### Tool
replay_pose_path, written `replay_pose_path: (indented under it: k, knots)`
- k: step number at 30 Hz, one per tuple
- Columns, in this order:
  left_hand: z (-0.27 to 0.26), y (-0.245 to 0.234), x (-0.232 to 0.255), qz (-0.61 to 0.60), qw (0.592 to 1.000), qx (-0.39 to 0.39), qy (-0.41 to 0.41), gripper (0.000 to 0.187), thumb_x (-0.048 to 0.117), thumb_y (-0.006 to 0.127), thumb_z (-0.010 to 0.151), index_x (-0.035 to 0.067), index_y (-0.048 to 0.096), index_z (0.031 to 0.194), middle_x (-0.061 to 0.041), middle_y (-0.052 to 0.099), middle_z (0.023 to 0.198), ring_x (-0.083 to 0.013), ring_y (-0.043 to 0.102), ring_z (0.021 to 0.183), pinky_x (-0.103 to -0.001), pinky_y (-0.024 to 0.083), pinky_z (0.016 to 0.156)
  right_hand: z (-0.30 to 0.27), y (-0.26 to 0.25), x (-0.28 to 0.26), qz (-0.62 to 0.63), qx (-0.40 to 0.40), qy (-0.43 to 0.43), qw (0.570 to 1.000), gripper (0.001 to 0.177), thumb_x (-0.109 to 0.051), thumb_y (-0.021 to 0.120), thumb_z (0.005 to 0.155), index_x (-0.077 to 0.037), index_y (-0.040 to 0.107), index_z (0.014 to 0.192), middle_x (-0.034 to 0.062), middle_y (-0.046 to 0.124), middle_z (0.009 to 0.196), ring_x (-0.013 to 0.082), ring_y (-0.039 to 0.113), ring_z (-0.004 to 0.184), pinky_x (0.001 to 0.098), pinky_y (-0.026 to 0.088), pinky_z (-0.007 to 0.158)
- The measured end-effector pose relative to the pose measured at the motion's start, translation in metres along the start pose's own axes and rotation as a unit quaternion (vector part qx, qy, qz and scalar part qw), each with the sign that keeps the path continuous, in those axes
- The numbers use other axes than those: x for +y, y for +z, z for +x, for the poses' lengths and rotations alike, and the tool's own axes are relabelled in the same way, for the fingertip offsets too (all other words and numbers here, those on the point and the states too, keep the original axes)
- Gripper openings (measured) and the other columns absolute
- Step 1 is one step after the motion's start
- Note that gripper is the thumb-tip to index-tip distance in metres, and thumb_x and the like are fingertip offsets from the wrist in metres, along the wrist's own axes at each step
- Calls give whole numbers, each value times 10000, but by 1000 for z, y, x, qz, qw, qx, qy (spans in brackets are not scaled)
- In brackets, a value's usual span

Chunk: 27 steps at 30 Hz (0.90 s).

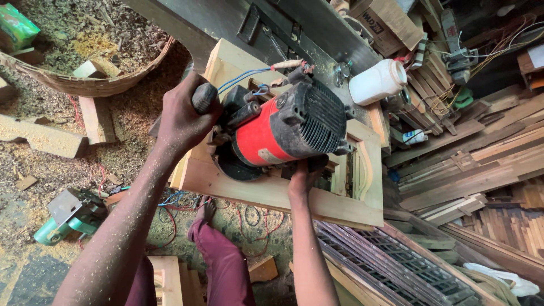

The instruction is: The person uses a handheld electric router to shape the edges of a wooden frame. They guide the tool along the inner and outer edges of the frame, creating a rounded profile while wood shavings accumulate on the work surface.

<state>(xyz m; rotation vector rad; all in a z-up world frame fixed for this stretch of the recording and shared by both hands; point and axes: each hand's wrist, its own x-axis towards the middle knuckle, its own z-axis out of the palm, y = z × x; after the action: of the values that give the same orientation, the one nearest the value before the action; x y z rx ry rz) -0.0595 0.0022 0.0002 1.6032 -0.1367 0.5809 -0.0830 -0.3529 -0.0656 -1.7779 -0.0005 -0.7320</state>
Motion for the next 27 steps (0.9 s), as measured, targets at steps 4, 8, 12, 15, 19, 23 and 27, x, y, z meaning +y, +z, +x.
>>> replay_pose_path:
  k: [4, 8, 12, 15, 19, 23, 27]
  knots:
    - [-8, -4, 5, -4, 1000, -3, -2, 209, 59, 736, 848, 17, 579, 980, -182, 659, 871, -315, 677, 769, -392, 532, 731, -11, 1, -13, -20, 7, -32, 999, 692, -235, 673, 952, 26, 361, 1512, 153, 437, 1548, 266, 417, 1422, 386, 278, 1193]
    - [-14, -7, 9, 1, 1000, -5, -6, 230, 59, 749, 826, 16, 585, 982, -182, 659, 866, -315, 673, 765, -387, 531, 722, -17, -4, -15, -23, 2, -36, 999, 703, -228, 692, 937, 37, 378, 1508, 170, 461, 1539, 279, 434, 1417, 383, 279, 1202]
    - [-22, -10, 12, 0, 1000, -4, -18, 236, 68, 758, 823, 17, 584, 974, -175, 660, 859, -301, 680, 755, -379, 535, 719, -24, -10, -9, -5, 10, -16, 1000, 660, -214, 708, 933, 50, 439, 1475, 163, 518, 1485, 267, 490, 1343, 379, 330, 1170]
    - [-29, -12, 14, 7, 1000, 1, -19, 241, 71, 765, 822, 20, 583, 971, -170, 665, 864, -293, 694, 771, -377, 538, 720, -32, -15, -6, 37, 15, 4, 999, 648, -198, 715, 924, 6, 424, 1467, 103, 552, 1411, 198, 548, 1218, 332, 425, 1050]
    - [-36, -13, 18, 19, 999, 3, -25, 217, 64, 756, 845, 25, 592, 981, -164, 668, 868, -295, 697, 781, -377, 537, 728, -41, -18, -6, 86, 19, 62, 994, 600, -187, 723, 895, -70, 442, 1411, 39, 598, 1049, 94, 501, 697, 254, 395, 548]
    - [-39, -13, 17, 28, 999, 14, -19, 230, 64, 768, 853, 22, 586, 989, -160, 659, 861, -271, 692, 778, -374, 542, 736, -46, -20, -1, 114, 20, 70, 991, 509, -154, 721, 896, -90, 450, 1322, 13, 587, 954, 65, 509, 650, 248, 386, 506]
    - [-36, -14, 20, 36, 999, -1, -36, 210, 54, 754, 879, 21, 593, 1009, -142, 661, 841, -207, 682, 756, -356, 545, 719, -55, -20, 4, 18, 16, -12, 1000, 319, -124, 707, 989, -16, 544, 1241, 54, 630, 1061, 105, 565, 852, 298, 452, 705]
